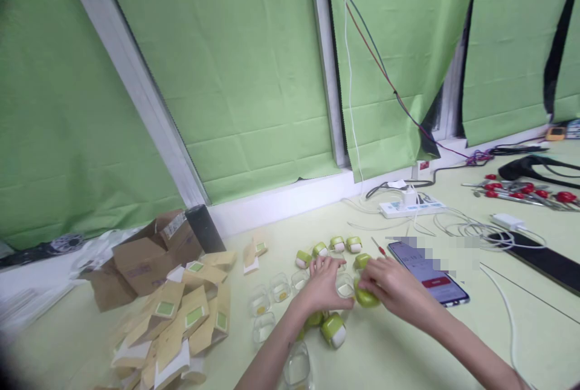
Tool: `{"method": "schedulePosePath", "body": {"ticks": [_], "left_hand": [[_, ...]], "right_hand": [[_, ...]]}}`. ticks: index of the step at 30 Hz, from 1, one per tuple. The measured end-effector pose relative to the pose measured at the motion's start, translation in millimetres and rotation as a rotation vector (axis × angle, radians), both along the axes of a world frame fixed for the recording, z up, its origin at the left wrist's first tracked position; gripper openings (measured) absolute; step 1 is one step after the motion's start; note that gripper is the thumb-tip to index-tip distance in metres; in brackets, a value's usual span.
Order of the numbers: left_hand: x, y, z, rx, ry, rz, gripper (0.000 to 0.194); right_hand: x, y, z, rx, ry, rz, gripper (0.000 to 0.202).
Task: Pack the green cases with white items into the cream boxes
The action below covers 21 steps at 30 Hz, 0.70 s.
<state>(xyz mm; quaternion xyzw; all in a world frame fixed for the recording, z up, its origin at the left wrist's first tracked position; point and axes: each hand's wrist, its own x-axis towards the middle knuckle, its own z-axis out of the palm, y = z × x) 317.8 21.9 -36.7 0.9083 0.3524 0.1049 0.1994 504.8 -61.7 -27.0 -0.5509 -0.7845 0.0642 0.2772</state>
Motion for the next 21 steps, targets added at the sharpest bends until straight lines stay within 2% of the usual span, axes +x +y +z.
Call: {"method": "schedulePosePath", "body": {"ticks": [3,6,9,12,15,18,21], "left_hand": [[12.8,-3.4,9.8,0.012,-0.018,-0.098,0.065],[36.6,-4.3,11.1,0.019,-0.011,-0.187,0.061],[57.1,-0.5,6.8,0.034,0.01,-0.222,0.046],[60.8,4.1,5.7,0.052,0.004,-0.197,0.036],[47.1,1.8,13.0,0.041,-0.041,-0.156,0.048],[26.3,-11.1,27.9,0.008,-0.113,-0.134,0.064],[6.9,-27.7,42.7,-0.231,-0.247,-0.128,0.079]], "right_hand": [[6.1,-12.1,-22.3,-0.046,-0.035,-0.008,0.027],[24.5,-10.4,-40.3,-0.018,-0.008,-0.131,0.025],[46.6,-1.0,-50.6,-0.008,-0.035,-0.239,0.022],[59.2,4.4,-53.3,-0.048,-0.033,-0.204,0.014],[58.6,-1.2,-42.2,-0.058,0.008,-0.198,0.024],[44.9,-11.0,-14.5,-0.069,0.06,-0.194,0.029],[24.9,-8.4,17.1,-0.174,0.141,-0.022,0.031]]}}
